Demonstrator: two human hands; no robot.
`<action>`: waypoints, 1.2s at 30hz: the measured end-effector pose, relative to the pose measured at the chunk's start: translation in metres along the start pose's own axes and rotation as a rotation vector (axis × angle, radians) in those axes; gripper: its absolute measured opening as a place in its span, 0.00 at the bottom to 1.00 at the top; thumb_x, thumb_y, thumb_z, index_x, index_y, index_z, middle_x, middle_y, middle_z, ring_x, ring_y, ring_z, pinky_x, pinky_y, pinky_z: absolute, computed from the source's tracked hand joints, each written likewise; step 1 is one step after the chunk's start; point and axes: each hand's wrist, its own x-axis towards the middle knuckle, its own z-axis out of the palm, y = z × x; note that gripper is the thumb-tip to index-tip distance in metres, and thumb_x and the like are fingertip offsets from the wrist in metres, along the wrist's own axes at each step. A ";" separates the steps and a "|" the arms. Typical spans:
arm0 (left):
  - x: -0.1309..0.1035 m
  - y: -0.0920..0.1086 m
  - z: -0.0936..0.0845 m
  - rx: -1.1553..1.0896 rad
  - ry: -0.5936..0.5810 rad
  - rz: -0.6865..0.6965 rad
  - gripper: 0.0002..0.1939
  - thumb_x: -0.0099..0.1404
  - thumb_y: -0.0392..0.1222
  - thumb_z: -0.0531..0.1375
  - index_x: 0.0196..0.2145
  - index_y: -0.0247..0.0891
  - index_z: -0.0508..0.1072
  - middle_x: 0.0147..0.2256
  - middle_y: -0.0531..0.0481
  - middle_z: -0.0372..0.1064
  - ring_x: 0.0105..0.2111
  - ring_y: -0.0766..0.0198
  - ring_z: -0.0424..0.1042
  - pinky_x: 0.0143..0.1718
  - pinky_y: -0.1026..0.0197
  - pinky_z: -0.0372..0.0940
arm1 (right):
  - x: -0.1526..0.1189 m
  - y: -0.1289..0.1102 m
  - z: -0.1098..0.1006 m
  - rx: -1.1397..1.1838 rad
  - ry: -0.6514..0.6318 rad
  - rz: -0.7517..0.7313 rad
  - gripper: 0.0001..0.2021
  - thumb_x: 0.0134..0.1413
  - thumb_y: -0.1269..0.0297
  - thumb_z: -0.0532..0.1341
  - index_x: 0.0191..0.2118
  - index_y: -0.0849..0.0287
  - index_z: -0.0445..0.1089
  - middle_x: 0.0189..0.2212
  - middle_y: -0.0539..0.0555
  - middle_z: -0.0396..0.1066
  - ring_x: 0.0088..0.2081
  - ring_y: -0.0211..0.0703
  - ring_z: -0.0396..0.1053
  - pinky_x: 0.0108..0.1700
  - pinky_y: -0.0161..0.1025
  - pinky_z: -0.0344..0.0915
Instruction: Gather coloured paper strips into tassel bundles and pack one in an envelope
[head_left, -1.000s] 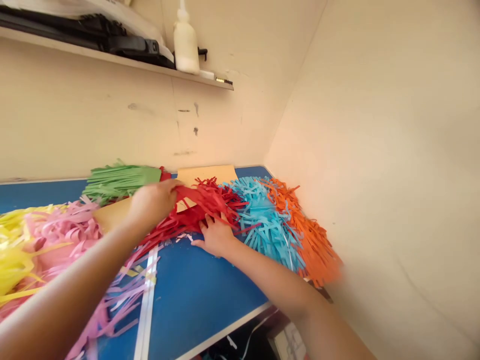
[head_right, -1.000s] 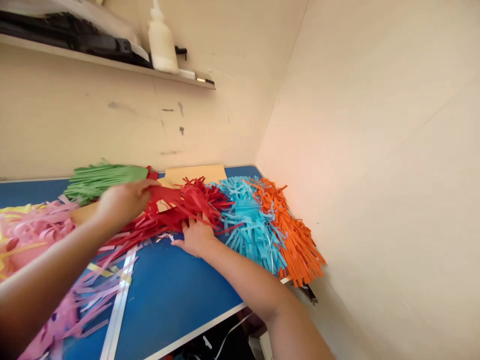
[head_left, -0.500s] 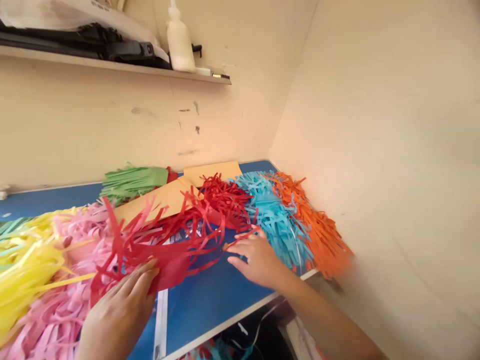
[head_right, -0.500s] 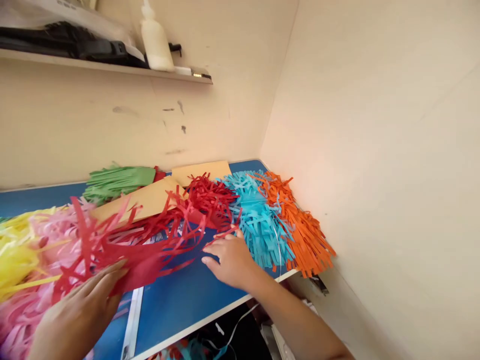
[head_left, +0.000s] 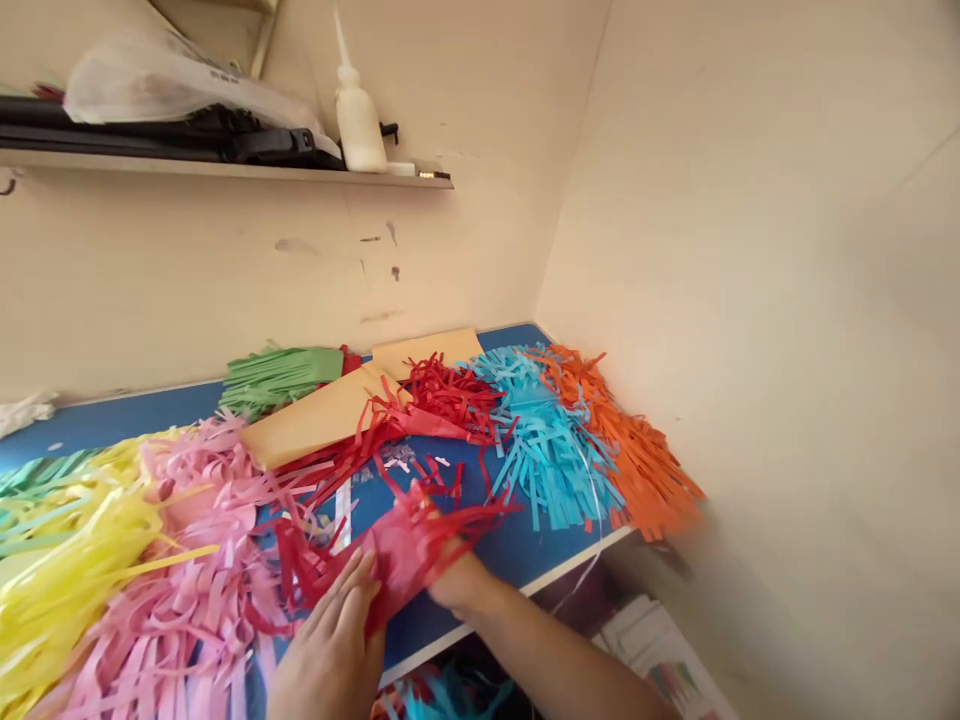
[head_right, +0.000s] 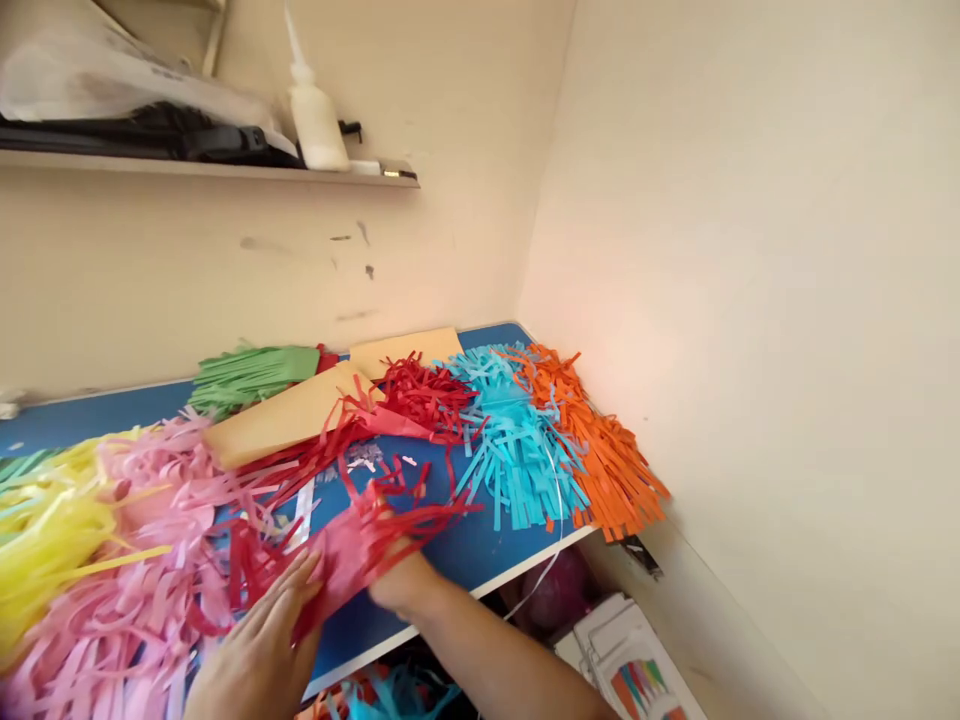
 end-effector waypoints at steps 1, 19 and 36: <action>-0.002 0.003 0.005 0.009 0.009 0.050 0.17 0.65 0.37 0.49 0.48 0.39 0.69 0.49 0.39 0.76 0.47 0.54 0.77 0.45 0.54 0.72 | -0.001 0.012 -0.005 0.071 0.058 0.047 0.24 0.63 0.78 0.46 0.59 0.51 0.64 0.44 0.54 0.77 0.47 0.43 0.74 0.44 0.42 0.72; -0.017 0.037 0.043 0.010 -0.143 0.174 0.19 0.59 0.28 0.49 0.40 0.33 0.77 0.50 0.35 0.75 0.50 0.47 0.75 0.46 0.47 0.73 | -0.059 0.042 -0.031 -0.136 0.125 0.348 0.22 0.66 0.55 0.53 0.61 0.59 0.63 0.58 0.63 0.67 0.63 0.62 0.56 0.65 0.69 0.33; 0.009 -0.020 0.025 -0.284 -0.324 -0.336 0.23 0.69 0.56 0.49 0.32 0.42 0.79 0.27 0.48 0.79 0.26 0.56 0.76 0.37 0.55 0.67 | -0.031 0.057 -0.023 0.062 -0.173 0.390 0.12 0.64 0.59 0.59 0.30 0.55 0.74 0.26 0.47 0.77 0.29 0.37 0.71 0.39 0.36 0.52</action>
